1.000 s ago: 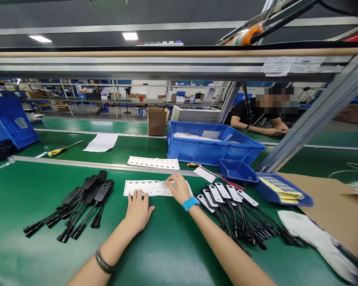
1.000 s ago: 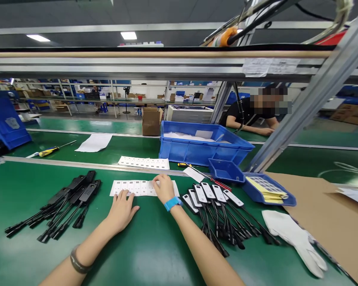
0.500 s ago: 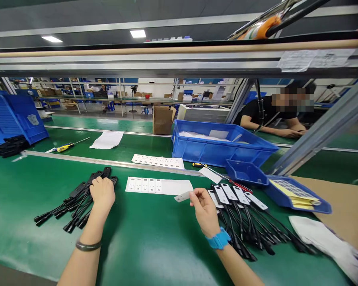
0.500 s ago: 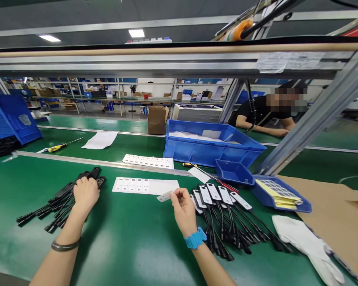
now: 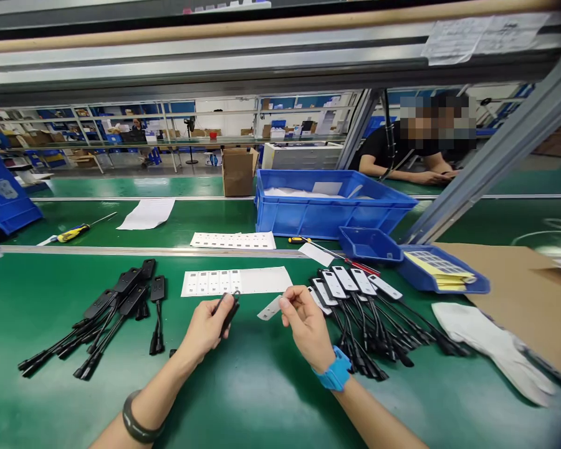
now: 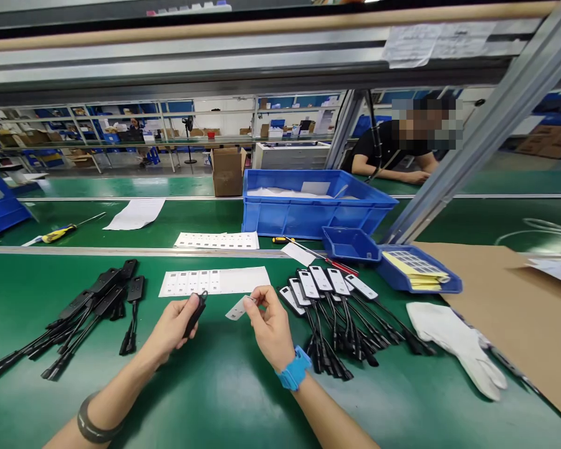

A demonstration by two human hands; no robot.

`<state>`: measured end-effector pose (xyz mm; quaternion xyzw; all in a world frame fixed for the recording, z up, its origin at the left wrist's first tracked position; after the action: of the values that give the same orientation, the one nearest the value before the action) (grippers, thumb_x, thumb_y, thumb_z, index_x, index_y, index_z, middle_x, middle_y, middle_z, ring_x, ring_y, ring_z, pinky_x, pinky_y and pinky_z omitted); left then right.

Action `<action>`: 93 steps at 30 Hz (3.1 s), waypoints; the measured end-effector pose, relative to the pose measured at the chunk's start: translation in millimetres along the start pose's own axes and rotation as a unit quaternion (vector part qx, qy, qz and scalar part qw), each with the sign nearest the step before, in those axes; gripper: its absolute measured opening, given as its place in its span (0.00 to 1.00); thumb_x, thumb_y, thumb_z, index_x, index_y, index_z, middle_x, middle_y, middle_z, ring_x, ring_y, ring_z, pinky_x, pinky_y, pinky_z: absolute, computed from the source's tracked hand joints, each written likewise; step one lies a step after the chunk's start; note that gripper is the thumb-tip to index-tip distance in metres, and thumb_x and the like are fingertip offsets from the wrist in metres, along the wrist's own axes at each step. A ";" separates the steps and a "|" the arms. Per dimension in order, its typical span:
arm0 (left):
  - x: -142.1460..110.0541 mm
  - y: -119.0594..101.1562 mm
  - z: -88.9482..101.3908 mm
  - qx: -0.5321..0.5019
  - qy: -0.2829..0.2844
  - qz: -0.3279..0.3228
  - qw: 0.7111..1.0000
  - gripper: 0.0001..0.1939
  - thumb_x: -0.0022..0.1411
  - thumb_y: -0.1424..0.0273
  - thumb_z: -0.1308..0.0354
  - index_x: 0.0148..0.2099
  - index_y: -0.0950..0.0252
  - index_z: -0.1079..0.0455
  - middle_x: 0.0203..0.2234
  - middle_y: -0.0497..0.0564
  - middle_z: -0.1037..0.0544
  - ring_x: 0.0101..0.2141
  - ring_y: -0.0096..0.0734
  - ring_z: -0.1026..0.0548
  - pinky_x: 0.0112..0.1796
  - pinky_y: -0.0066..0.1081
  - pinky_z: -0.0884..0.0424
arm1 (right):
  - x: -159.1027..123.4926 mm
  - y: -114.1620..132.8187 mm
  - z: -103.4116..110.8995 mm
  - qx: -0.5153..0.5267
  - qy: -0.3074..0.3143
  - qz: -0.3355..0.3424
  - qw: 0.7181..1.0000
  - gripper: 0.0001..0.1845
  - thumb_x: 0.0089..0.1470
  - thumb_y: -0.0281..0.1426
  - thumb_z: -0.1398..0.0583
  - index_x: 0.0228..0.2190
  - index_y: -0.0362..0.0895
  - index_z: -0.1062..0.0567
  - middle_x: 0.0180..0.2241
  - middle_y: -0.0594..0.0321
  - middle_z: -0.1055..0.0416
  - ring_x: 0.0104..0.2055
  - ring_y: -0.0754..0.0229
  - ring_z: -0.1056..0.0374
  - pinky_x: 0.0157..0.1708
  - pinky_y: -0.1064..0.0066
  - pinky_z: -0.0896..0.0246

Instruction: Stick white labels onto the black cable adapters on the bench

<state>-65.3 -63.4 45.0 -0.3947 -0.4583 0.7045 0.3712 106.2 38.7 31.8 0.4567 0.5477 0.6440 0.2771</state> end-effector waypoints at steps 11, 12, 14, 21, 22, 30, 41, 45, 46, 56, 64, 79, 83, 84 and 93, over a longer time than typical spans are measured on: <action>-15.9 3.4 -32.4 -0.258 0.213 0.035 0.942 0.29 0.56 0.69 0.36 0.57 0.68 0.41 0.43 0.63 0.26 0.38 0.35 0.25 0.42 0.35 0.30 | 2.0 -2.1 0.8 0.084 0.017 -0.048 0.995 0.12 0.57 0.40 0.41 0.32 0.45 0.34 0.27 0.68 0.41 0.19 0.71 0.47 0.17 0.77 0.51; -16.9 4.9 -34.8 -0.257 0.227 0.030 0.939 0.30 0.56 0.71 0.36 0.58 0.68 0.42 0.44 0.64 0.26 0.38 0.37 0.25 0.42 0.37 0.31 | 1.7 -1.3 0.1 0.073 0.019 -0.048 0.996 0.12 0.56 0.39 0.40 0.32 0.44 0.33 0.27 0.68 0.40 0.19 0.72 0.47 0.17 0.77 0.51; -18.8 7.3 -39.0 -0.258 0.251 0.022 0.933 0.32 0.55 0.73 0.36 0.59 0.67 0.44 0.44 0.64 0.26 0.38 0.38 0.24 0.43 0.39 0.31 | 0.9 0.9 -2.0 0.043 0.023 -0.044 0.998 0.12 0.55 0.39 0.39 0.31 0.43 0.31 0.27 0.66 0.39 0.20 0.71 0.47 0.17 0.77 0.51; -21.8 10.2 -43.3 -0.260 0.269 0.047 0.926 0.40 0.53 0.78 0.38 0.64 0.67 0.53 0.39 0.62 0.23 0.36 0.38 0.23 0.43 0.39 0.31 | -2.6 5.2 -6.7 0.048 0.039 -0.060 0.996 0.12 0.51 0.38 0.36 0.29 0.41 0.28 0.24 0.66 0.36 0.20 0.70 0.45 0.16 0.77 0.51; -21.6 9.9 -43.3 -0.258 0.269 0.049 0.927 0.40 0.53 0.78 0.38 0.64 0.67 0.53 0.39 0.62 0.23 0.36 0.38 0.23 0.43 0.39 0.31 | -3.0 5.2 -6.5 0.064 0.041 -0.066 0.995 0.12 0.51 0.37 0.36 0.29 0.41 0.28 0.24 0.66 0.36 0.19 0.70 0.46 0.16 0.77 0.52; -19.6 10.7 -42.9 -0.261 0.266 0.050 0.927 0.39 0.54 0.78 0.38 0.64 0.67 0.51 0.40 0.63 0.23 0.37 0.39 0.23 0.41 0.37 0.30 | -3.0 7.5 -6.2 0.185 0.048 -0.121 0.974 0.13 0.49 0.37 0.34 0.28 0.41 0.29 0.22 0.68 0.38 0.18 0.72 0.47 0.14 0.80 0.53; -20.7 9.5 -43.2 -0.273 0.271 0.052 0.922 0.42 0.55 0.78 0.38 0.66 0.67 0.56 0.41 0.63 0.24 0.39 0.42 0.23 0.44 0.40 0.31 | -3.4 8.1 -6.9 0.030 0.077 -0.082 0.993 0.11 0.50 0.37 0.36 0.29 0.41 0.27 0.24 0.64 0.34 0.22 0.67 0.40 0.20 0.76 0.43; -21.1 8.7 -43.9 -0.275 0.277 0.055 0.919 0.42 0.54 0.77 0.37 0.66 0.66 0.54 0.44 0.65 0.25 0.40 0.44 0.23 0.44 0.42 0.31 | -5.5 5.8 -8.0 0.007 0.079 -0.068 0.995 0.09 0.51 0.36 0.37 0.30 0.41 0.26 0.24 0.64 0.33 0.27 0.64 0.36 0.26 0.73 0.39; -21.1 8.9 -44.1 -0.275 0.278 0.056 0.919 0.42 0.54 0.77 0.36 0.66 0.66 0.54 0.44 0.65 0.25 0.40 0.45 0.23 0.45 0.42 0.31 | -6.0 5.3 -8.1 0.004 0.078 -0.068 0.995 0.09 0.51 0.36 0.37 0.30 0.41 0.26 0.24 0.64 0.33 0.27 0.64 0.36 0.26 0.73 0.38; -24.4 7.5 -45.1 -0.232 0.276 0.060 0.931 0.40 0.60 0.72 0.40 0.67 0.68 0.59 0.39 0.65 0.23 0.39 0.42 0.23 0.44 0.40 0.32 | -9.8 7.3 -8.0 -0.061 0.055 -0.048 0.995 0.07 0.52 0.34 0.38 0.30 0.42 0.26 0.22 0.65 0.35 0.23 0.65 0.39 0.21 0.75 0.40; -24.7 7.4 -45.4 -0.224 0.273 0.054 0.934 0.44 0.60 0.70 0.40 0.68 0.70 0.64 0.39 0.63 0.23 0.39 0.43 0.23 0.45 0.41 0.32 | -10.3 6.0 -7.1 -0.077 0.037 -0.052 0.995 0.06 0.51 0.33 0.38 0.29 0.42 0.26 0.21 0.66 0.36 0.22 0.66 0.40 0.20 0.75 0.41; -24.6 5.8 -45.0 -0.243 0.271 0.041 0.930 0.38 0.56 0.69 0.36 0.63 0.68 0.52 0.41 0.65 0.24 0.36 0.40 0.23 0.42 0.39 0.30 | -2.2 10.2 3.0 -0.262 0.015 0.016 0.965 0.17 0.47 0.41 0.35 0.37 0.45 0.29 0.29 0.63 0.37 0.31 0.60 0.39 0.26 0.72 0.42; -24.0 2.4 -43.5 -0.263 0.261 0.054 0.927 0.27 0.63 0.64 0.44 0.60 0.68 0.45 0.41 0.65 0.24 0.38 0.46 0.23 0.41 0.43 0.29 | -4.0 -8.9 -3.5 -0.197 0.082 -0.040 0.976 0.21 0.48 0.41 0.36 0.41 0.45 0.32 0.30 0.64 0.38 0.32 0.61 0.39 0.30 0.71 0.39; -23.4 1.6 -43.1 -0.273 0.256 0.051 0.926 0.24 0.65 0.62 0.48 0.59 0.69 0.43 0.40 0.64 0.24 0.37 0.47 0.22 0.41 0.43 0.28 | -6.6 -12.2 -8.0 -0.171 0.109 -0.053 0.978 0.23 0.48 0.40 0.35 0.43 0.45 0.33 0.31 0.64 0.37 0.32 0.61 0.38 0.31 0.71 0.37; -16.1 4.6 -41.4 -0.293 0.192 0.025 0.936 0.22 0.67 0.62 0.49 0.59 0.66 0.43 0.41 0.60 0.25 0.37 0.41 0.23 0.36 0.36 0.26 | -20.4 -12.4 -28.1 -0.009 0.230 -0.099 0.968 0.39 0.52 0.38 0.38 0.61 0.47 0.47 0.49 0.56 0.35 0.43 0.57 0.33 0.42 0.65 0.33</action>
<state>-22.2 -64.4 33.1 -0.6253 -0.5545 0.4585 0.3020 88.1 11.5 14.6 0.2374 0.6334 0.7058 0.2107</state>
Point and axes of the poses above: each hand's wrist, its own x-axis towards the middle knuckle, its own z-axis out of the back of the hand, y = z × x, the point moved 3 cm from there along x, towards the middle knuckle
